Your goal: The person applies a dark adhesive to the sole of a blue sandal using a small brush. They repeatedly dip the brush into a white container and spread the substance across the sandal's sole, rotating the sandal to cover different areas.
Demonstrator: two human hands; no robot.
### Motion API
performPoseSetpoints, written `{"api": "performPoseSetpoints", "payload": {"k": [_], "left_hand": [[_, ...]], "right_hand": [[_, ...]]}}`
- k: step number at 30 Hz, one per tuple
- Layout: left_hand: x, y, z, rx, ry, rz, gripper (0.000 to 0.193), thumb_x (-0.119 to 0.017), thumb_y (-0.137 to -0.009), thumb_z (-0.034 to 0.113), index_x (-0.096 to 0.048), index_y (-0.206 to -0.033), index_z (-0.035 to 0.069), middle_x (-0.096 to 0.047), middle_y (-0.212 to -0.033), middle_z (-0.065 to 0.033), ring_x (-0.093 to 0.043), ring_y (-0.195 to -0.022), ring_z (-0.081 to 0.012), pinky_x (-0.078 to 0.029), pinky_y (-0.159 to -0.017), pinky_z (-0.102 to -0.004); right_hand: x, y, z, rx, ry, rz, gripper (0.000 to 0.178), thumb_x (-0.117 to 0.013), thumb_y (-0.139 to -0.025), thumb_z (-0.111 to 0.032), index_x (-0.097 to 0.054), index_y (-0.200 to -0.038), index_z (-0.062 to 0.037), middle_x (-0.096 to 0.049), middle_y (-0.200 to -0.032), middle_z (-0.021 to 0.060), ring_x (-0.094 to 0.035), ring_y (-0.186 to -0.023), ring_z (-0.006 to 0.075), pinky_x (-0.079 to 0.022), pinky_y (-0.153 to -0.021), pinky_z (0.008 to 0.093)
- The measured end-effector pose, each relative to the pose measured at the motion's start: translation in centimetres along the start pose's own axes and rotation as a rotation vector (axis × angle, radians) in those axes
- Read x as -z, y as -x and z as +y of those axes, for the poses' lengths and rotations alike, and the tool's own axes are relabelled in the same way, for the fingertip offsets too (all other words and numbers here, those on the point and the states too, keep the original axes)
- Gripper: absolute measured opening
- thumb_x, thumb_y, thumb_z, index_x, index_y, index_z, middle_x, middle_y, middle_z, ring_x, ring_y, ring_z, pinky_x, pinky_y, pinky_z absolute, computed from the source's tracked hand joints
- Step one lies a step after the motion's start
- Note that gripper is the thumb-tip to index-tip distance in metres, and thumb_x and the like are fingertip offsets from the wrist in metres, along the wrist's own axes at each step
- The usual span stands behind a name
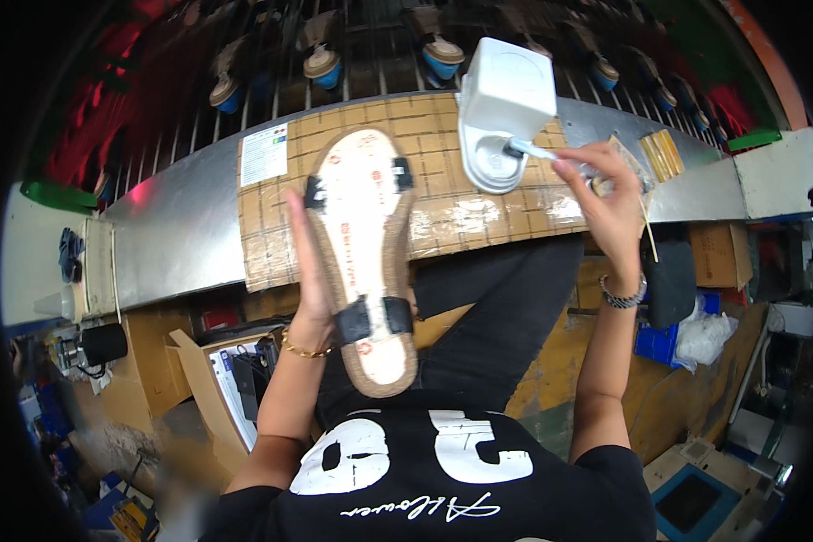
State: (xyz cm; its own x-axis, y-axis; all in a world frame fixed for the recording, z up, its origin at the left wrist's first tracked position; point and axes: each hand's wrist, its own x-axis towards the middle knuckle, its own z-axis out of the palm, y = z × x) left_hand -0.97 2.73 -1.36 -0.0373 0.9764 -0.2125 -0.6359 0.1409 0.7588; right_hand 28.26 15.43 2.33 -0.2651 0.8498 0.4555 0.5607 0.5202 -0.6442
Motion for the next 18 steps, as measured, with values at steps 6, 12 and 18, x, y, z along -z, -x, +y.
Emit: {"api": "performPoseSetpoints", "payload": {"k": [6, 12, 18], "left_hand": [[-2.9, 0.3, 0.4, -0.047, -0.157, -0.219, 0.099, -0.014, -0.095, 0.078, -0.043, -0.144, -0.003, -0.064, -0.126, -0.0208, -0.069, -0.108, -0.0212, -0.058, -0.091, -0.0324], [-4.9, 1.5, 1.0, -0.146, -0.192, -0.255, 0.094, -0.014, -0.098, 0.074, -0.048, -0.138, -0.004, -0.065, -0.123, -0.017, -0.065, -0.11, -0.019, -0.053, -0.094, -0.0329], [-5.1, 1.9, 0.9, -0.242, -0.299, -0.272, 0.099, -0.017, -0.096, 0.077, -0.059, -0.125, -0.008, -0.071, -0.106, -0.0148, -0.068, -0.096, -0.0168, -0.054, -0.085, -0.0306]], "right_hand": [[-1.0, 0.6, -8.7, 0.366, -0.048, 0.341, 0.024, -0.084, -0.071, 0.0, -0.08, -0.093, -0.0072, -0.063, -0.084, 0.0048, -0.058, -0.075, 0.013, -0.044, -0.066, 0.0254], [-1.9, 1.3, -12.0, 0.271, -0.22, 0.097, 0.016, -0.081, -0.073, -0.002, -0.079, -0.089, -0.0054, -0.06, -0.075, 0.0037, -0.055, -0.07, 0.013, -0.041, -0.064, 0.0248], [-1.4, 0.2, -12.5, 0.357, -0.161, 0.168, 0.017, -0.078, -0.074, 0.002, -0.077, -0.09, -0.0022, -0.058, -0.082, 0.0054, -0.053, -0.077, 0.0135, -0.039, -0.07, 0.0244]]}}
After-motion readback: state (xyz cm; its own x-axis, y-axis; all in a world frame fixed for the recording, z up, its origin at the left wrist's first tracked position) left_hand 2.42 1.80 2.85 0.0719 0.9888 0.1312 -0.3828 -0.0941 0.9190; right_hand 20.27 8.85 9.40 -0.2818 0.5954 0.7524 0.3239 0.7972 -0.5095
